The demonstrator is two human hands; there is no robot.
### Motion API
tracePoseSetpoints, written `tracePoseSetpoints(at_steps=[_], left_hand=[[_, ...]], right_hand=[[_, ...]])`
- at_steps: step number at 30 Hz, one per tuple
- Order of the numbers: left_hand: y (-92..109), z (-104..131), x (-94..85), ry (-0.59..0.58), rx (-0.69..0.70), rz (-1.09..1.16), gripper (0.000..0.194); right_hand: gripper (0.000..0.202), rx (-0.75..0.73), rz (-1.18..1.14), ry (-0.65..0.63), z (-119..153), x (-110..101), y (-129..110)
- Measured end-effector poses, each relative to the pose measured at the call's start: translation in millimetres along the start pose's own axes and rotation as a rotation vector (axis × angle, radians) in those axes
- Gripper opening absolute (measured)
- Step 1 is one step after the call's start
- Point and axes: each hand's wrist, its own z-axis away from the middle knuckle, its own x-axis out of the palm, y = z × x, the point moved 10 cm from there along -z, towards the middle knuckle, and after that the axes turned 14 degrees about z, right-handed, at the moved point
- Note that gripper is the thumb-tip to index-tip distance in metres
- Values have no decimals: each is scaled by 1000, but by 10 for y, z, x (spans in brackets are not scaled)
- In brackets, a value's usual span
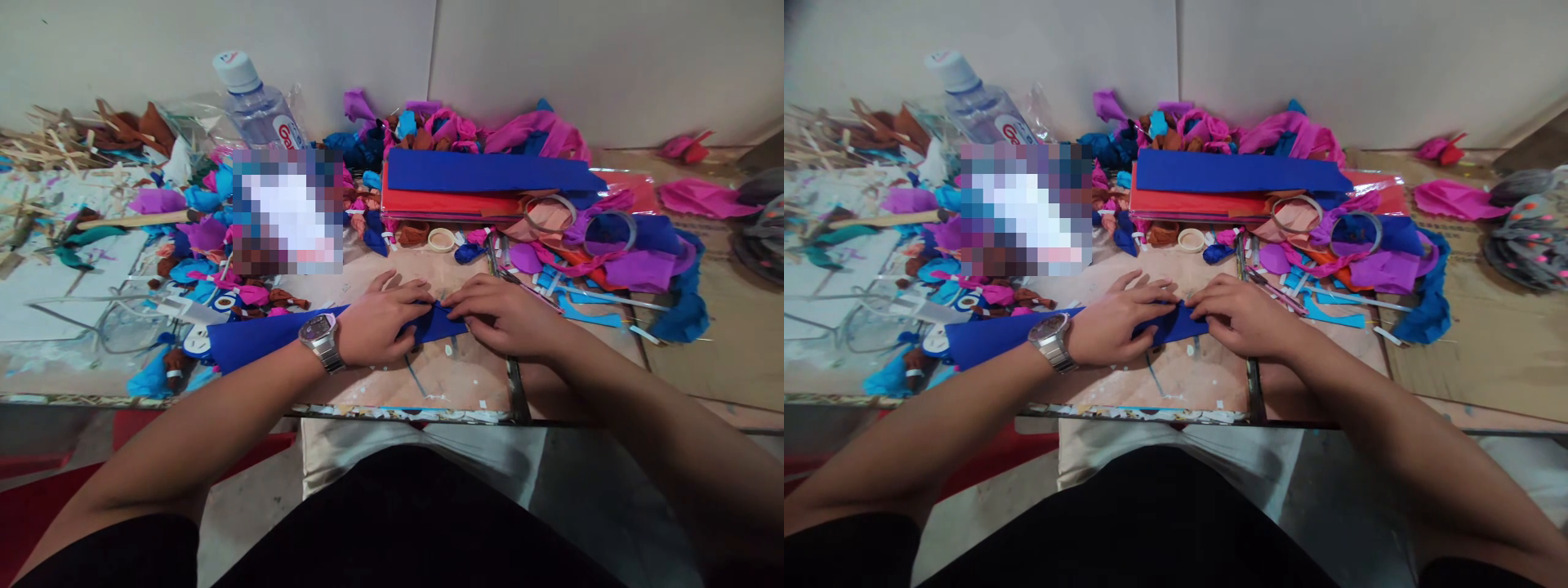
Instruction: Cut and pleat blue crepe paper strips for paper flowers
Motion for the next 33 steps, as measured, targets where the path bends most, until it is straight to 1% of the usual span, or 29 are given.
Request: tracePoseSetpoints(at_steps=[7, 20, 33], left_hand=[[19, -13, -1, -11, 1, -6, 44], [-13, -5, 11, -12, -23, -17, 43], [-4, -3, 13, -3, -11, -25, 41]], right_hand=[[41, -11, 1, -12, 1, 20, -4], [40, -26, 2, -19, -2, 29, -19], [41, -20, -3, -19, -5, 30, -13]])
